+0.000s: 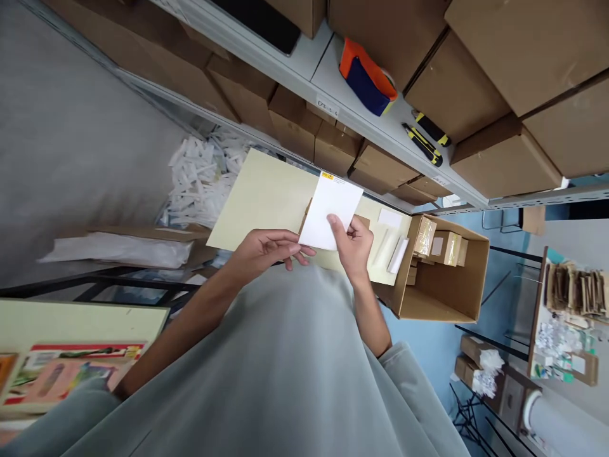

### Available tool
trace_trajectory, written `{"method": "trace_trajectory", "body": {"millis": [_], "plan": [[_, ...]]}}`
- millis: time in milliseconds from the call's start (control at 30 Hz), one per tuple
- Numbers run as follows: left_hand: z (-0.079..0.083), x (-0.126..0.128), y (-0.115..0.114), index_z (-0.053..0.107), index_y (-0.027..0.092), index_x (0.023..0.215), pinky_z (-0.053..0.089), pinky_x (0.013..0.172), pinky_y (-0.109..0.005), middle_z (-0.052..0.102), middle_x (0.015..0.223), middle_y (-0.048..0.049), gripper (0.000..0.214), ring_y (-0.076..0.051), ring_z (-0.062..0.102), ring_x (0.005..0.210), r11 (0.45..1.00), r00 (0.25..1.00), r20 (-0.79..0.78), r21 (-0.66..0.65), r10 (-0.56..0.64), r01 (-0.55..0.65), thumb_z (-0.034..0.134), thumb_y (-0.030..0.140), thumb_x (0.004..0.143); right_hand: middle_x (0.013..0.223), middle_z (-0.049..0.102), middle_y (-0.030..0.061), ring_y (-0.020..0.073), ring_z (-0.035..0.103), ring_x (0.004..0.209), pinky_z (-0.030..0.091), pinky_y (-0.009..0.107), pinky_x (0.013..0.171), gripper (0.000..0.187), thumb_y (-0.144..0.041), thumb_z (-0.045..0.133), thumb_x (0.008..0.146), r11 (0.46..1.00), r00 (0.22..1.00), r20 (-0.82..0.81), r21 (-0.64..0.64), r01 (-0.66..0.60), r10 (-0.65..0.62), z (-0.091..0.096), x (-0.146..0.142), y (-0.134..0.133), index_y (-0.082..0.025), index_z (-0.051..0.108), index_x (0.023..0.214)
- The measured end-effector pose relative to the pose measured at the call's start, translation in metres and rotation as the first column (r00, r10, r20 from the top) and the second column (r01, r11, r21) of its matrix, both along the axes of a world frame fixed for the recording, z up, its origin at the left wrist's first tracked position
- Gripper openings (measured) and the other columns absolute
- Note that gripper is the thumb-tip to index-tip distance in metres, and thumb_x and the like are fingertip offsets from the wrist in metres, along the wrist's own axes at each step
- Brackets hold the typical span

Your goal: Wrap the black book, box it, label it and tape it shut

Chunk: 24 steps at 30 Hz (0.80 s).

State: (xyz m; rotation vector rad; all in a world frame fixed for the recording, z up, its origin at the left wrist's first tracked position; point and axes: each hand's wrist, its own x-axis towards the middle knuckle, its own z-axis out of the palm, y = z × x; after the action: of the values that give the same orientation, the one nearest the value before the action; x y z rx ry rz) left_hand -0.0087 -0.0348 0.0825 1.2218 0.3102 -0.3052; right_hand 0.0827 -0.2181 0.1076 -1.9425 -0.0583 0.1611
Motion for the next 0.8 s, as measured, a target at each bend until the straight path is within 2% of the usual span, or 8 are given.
{"method": "trace_trajectory", "body": {"millis": [133, 333, 533, 667, 800], "plan": [[0.007, -0.005, 0.017, 0.081, 0.021, 0.089, 0.065, 0.060, -0.039, 0.087, 0.096, -0.0139, 0.045, -0.030, 0.082, 0.076, 0.999, 0.999, 0.050, 0.036, 0.007, -0.009, 0.089, 0.065, 0.081, 0.065, 0.039, -0.0049, 0.0111, 0.035, 0.063, 0.029, 0.026, 0.054, 0.066, -0.082, 0.074, 0.090, 1.000, 0.999, 0.042, 0.002, 0.020, -0.020, 0.009, -0.013, 0.018, -0.023, 0.053, 0.067], [0.013, -0.010, 0.040, 0.077, 0.019, 0.093, 0.065, 0.060, -0.035, 0.088, 0.098, -0.0145, 0.048, -0.028, 0.083, 0.076, 0.999, 0.995, 0.094, 0.019, -0.043, 0.041, 0.089, 0.065, 0.083, 0.064, 0.040, -0.0053, 0.0111, 0.035, 0.062, 0.028, 0.026, 0.054, 0.065, -0.082, 0.074, 0.089, 0.999, 0.997, 0.062, -0.018, 0.047, -0.046, 0.011, -0.023, 0.034, -0.023, 0.057, 0.070], [0.010, -0.012, 0.053, 0.076, 0.020, 0.090, 0.064, 0.057, -0.033, 0.087, 0.096, -0.0131, 0.045, -0.027, 0.082, 0.075, 0.999, 0.993, 0.117, 0.022, -0.031, 0.028, 0.087, 0.063, 0.084, 0.065, 0.040, -0.0046, 0.0116, 0.036, 0.063, 0.030, 0.026, 0.054, 0.063, -0.080, 0.075, 0.089, 0.994, 0.994, 0.061, -0.053, 0.099, -0.095, 0.011, -0.031, 0.049, -0.023, 0.057, 0.070], [0.004, -0.010, 0.060, 0.075, 0.020, 0.089, 0.064, 0.057, -0.033, 0.086, 0.089, -0.0110, 0.041, -0.028, 0.082, 0.075, 1.000, 0.993, 0.119, 0.010, -0.020, 0.019, 0.089, 0.059, 0.083, 0.063, 0.043, -0.0041, 0.0118, 0.041, 0.063, 0.033, 0.025, 0.053, 0.063, -0.080, 0.075, 0.089, 0.992, 0.994, 0.010, -0.058, 0.109, -0.109, 0.006, -0.033, 0.059, -0.022, 0.059, 0.070], [0.001, -0.009, 0.069, 0.075, 0.021, 0.088, 0.064, 0.058, -0.034, 0.084, 0.085, -0.0101, 0.040, -0.029, 0.083, 0.079, 1.000, 0.994, 0.105, 0.021, -0.006, 0.004, 0.089, 0.058, 0.082, 0.065, 0.057, -0.0016, 0.0143, 0.052, 0.064, 0.042, 0.026, 0.052, 0.063, -0.083, 0.074, 0.089, 0.997, 0.991, -0.113, -0.032, 0.068, -0.071, -0.009, -0.037, 0.071, -0.020, 0.071, 0.082]]}}
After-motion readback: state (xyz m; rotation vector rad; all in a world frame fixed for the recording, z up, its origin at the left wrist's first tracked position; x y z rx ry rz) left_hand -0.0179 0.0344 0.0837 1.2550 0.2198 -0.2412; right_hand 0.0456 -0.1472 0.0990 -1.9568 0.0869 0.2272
